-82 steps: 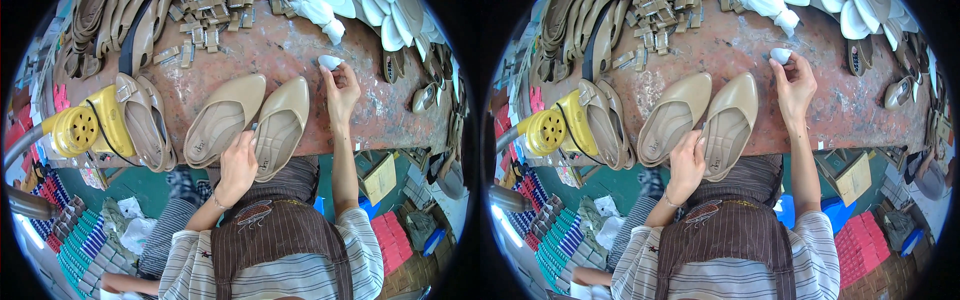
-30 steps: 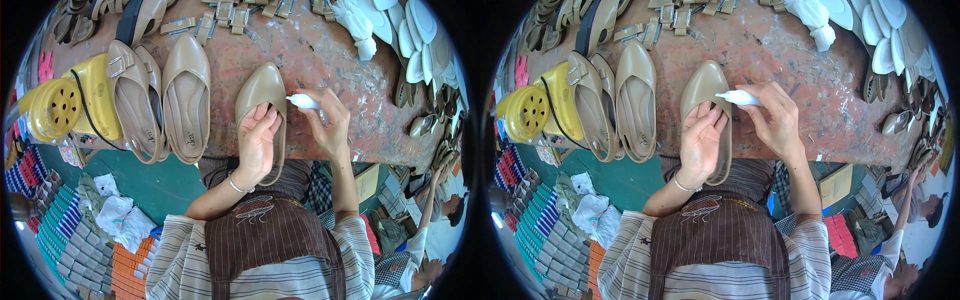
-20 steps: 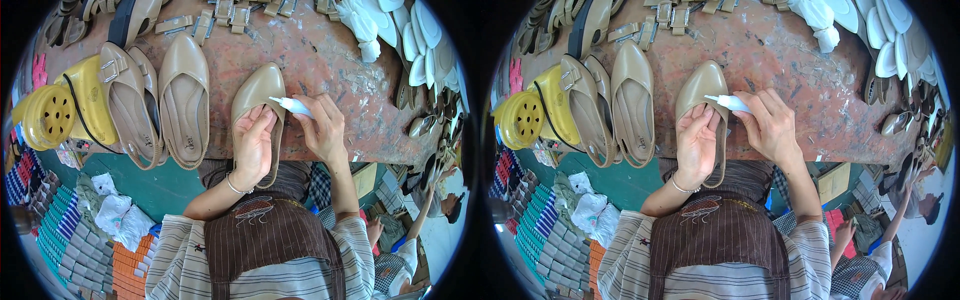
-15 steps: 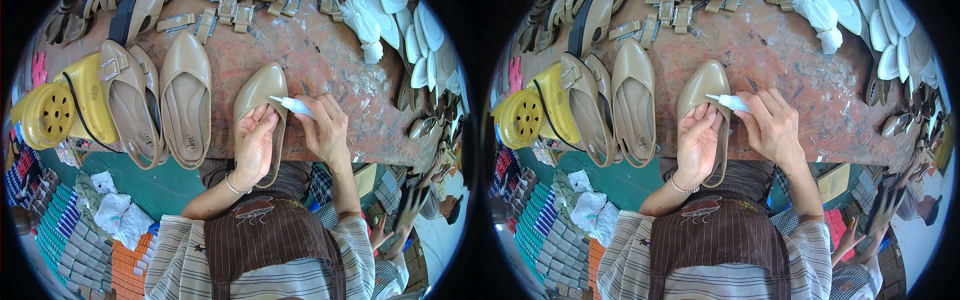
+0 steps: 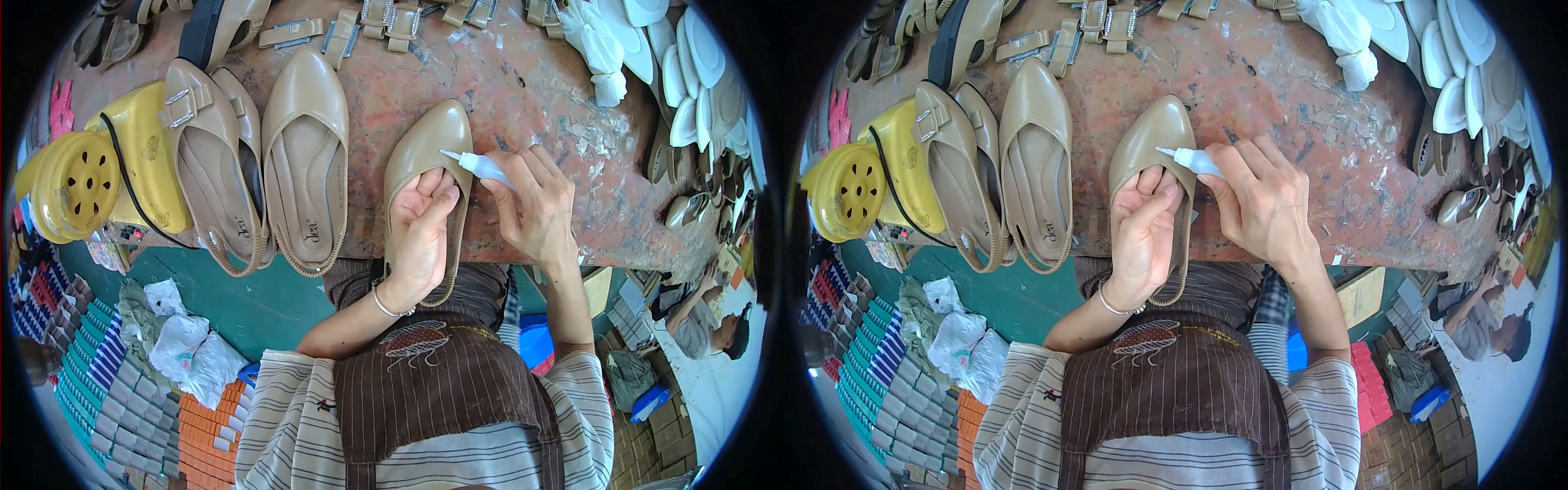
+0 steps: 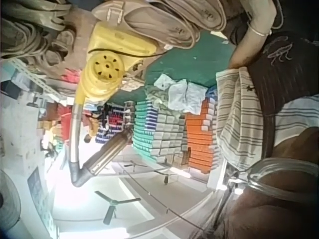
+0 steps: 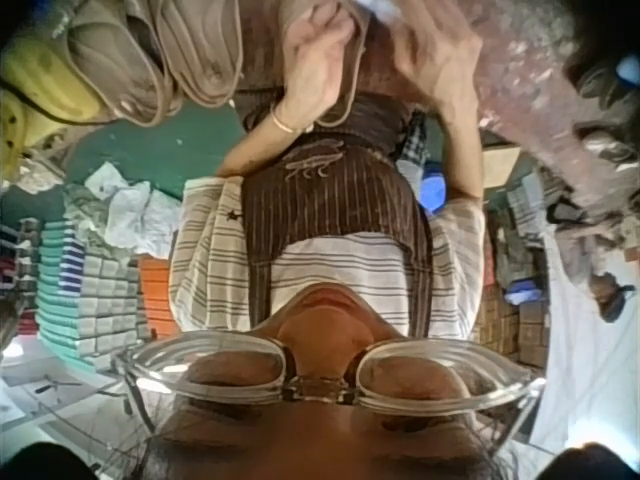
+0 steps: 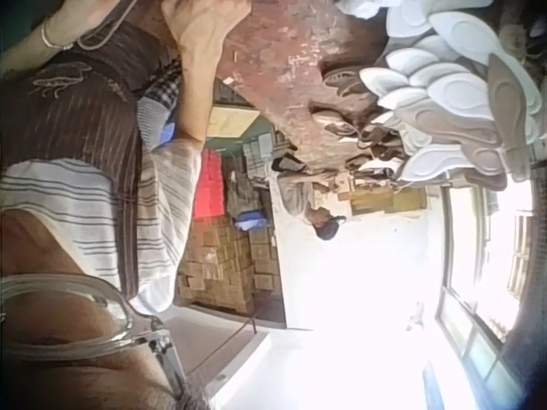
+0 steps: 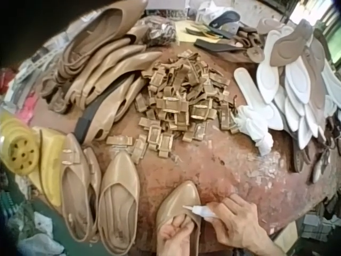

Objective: Applying glue and attaching decorative ornaments to shoes in a factory environment.

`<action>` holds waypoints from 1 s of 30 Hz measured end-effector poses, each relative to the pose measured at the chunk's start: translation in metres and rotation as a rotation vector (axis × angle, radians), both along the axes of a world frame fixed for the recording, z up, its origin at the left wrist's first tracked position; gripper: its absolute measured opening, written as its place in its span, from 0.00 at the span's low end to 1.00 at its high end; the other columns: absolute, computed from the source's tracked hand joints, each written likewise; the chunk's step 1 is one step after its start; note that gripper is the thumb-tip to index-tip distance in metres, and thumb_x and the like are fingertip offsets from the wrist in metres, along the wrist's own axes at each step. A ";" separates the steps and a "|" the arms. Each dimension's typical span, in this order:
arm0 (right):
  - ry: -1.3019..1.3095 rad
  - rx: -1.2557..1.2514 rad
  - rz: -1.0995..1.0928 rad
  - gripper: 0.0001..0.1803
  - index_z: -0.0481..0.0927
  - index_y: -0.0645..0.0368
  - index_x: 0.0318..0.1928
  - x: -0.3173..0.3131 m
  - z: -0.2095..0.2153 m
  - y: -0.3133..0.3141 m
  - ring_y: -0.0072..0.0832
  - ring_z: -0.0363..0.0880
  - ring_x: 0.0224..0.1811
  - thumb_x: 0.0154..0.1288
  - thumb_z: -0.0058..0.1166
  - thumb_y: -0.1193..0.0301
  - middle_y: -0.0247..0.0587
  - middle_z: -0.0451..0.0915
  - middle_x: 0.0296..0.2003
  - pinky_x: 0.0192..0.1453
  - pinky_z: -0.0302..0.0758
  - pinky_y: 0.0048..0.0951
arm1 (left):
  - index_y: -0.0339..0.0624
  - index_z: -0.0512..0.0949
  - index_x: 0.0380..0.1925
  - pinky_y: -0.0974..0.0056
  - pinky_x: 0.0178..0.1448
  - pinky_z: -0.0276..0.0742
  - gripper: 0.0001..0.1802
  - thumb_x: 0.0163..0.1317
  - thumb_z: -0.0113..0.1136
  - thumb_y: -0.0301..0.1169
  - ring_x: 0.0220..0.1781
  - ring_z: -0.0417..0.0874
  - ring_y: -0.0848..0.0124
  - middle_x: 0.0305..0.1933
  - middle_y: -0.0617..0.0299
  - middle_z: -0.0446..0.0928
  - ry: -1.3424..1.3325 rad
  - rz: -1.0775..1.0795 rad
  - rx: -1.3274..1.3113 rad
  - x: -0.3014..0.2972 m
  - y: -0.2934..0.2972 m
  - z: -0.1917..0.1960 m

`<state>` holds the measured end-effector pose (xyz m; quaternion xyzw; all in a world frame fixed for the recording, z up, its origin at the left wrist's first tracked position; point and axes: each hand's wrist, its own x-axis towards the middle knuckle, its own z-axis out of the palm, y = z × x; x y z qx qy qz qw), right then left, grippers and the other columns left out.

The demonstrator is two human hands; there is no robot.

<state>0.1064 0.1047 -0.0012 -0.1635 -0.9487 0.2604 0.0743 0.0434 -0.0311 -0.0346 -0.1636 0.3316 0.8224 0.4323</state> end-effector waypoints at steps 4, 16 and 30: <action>-0.012 0.000 0.006 0.09 0.78 0.58 0.37 -0.001 0.003 0.001 0.36 0.74 0.30 0.54 0.60 0.73 0.38 0.75 0.27 0.27 0.73 0.35 | 0.33 0.67 0.55 0.64 0.65 0.66 0.21 0.61 0.50 0.16 0.59 0.72 0.71 0.53 0.59 0.74 -0.020 0.009 -0.025 0.000 0.000 0.002; -0.049 0.006 0.009 0.07 0.77 0.58 0.34 -0.004 0.009 0.002 0.36 0.74 0.29 0.54 0.60 0.73 0.38 0.74 0.26 0.27 0.72 0.36 | 0.30 0.65 0.60 0.63 0.70 0.62 0.24 0.62 0.48 0.13 0.65 0.69 0.67 0.64 0.51 0.69 -0.014 0.010 0.029 0.001 -0.002 -0.002; -0.049 0.002 0.016 0.10 0.79 0.61 0.37 0.002 0.011 0.005 0.40 0.74 0.27 0.52 0.61 0.74 0.42 0.76 0.27 0.27 0.71 0.35 | 0.30 0.66 0.58 0.64 0.69 0.63 0.23 0.61 0.48 0.13 0.64 0.71 0.67 0.62 0.52 0.70 -0.021 0.006 0.004 0.000 -0.002 -0.003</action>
